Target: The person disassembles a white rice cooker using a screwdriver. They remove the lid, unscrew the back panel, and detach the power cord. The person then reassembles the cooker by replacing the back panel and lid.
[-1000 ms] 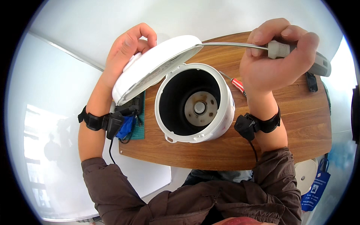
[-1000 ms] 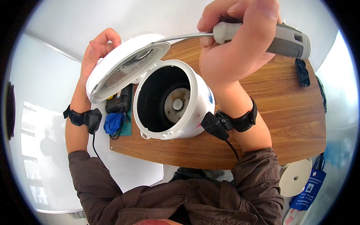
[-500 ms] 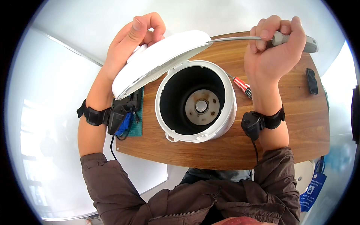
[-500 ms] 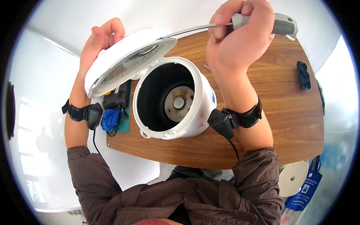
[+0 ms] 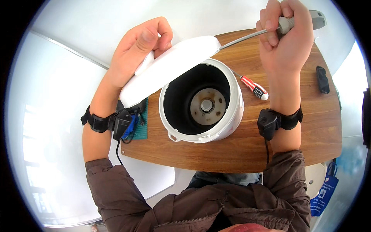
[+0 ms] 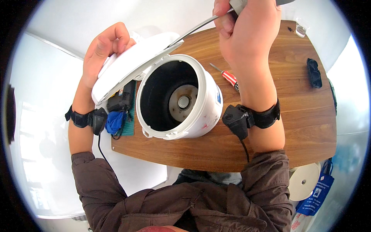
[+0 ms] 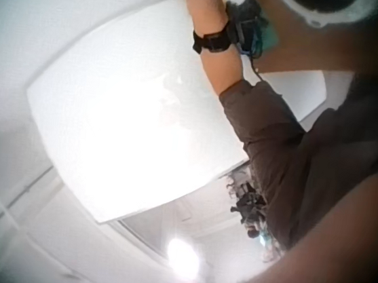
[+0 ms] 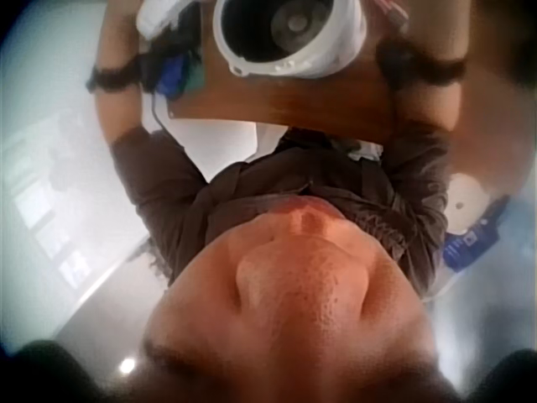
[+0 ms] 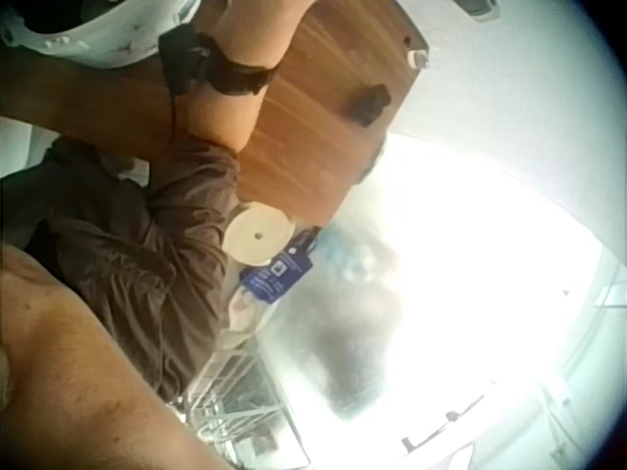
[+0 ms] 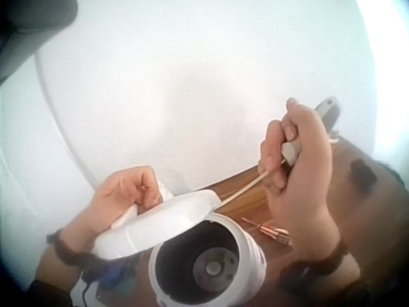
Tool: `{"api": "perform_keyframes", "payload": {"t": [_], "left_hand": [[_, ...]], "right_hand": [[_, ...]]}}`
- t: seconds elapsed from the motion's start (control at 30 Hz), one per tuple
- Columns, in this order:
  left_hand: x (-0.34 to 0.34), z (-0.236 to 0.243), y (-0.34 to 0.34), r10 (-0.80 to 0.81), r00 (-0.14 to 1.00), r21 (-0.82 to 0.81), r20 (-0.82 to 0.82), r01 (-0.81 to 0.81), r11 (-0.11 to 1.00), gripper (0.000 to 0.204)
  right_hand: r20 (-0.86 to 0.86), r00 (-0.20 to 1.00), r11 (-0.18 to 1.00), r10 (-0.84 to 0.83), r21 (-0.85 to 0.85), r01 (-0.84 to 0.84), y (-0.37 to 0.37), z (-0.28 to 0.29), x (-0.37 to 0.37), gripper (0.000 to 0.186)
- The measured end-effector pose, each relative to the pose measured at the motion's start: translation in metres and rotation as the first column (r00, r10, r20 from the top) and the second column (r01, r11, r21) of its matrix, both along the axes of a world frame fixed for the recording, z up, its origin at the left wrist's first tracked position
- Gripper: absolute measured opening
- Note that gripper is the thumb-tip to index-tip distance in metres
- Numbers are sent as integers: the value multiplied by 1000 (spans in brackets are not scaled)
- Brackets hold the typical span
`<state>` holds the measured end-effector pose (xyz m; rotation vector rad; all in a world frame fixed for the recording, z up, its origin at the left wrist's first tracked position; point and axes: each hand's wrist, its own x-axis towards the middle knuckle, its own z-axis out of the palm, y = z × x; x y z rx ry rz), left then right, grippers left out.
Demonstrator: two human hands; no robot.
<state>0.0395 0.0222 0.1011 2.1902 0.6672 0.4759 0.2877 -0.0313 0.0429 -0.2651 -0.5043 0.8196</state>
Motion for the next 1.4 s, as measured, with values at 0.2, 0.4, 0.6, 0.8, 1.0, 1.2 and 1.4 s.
{"api": "perform_keyframes", "payload": {"t": [0.2,0.4,0.6,0.8,1.0,1.2,1.4], "left_hand": [[2,-2,-3,11,1000,83,-21,-9,996,60],[0,-2,-3,6,1000,129,-26,-3,992,61],[-2,-5,1,38,999,165,-28,-33,986,63],[-2,5,5,96,994,141,-61,-86,986,69],[-5,3,7,-2,996,202,-88,19,979,89],[-8,-5,5,-14,995,256,-100,40,966,96],[-15,-10,-1,19,1000,192,-20,-15,981,99]], "right_hand": [[113,993,1000,27,8,-28,14,-10,13,30],[249,961,992,123,-44,-115,19,0,21,28],[312,928,973,201,-178,-151,23,20,21,29],[371,921,990,120,-115,-83,27,15,37,30],[36,996,992,81,-95,-77,-11,-41,26,24],[-34,997,997,74,1,-74,-34,-75,7,24],[-81,984,987,160,-1,-161,-48,-96,-27,31]]}}
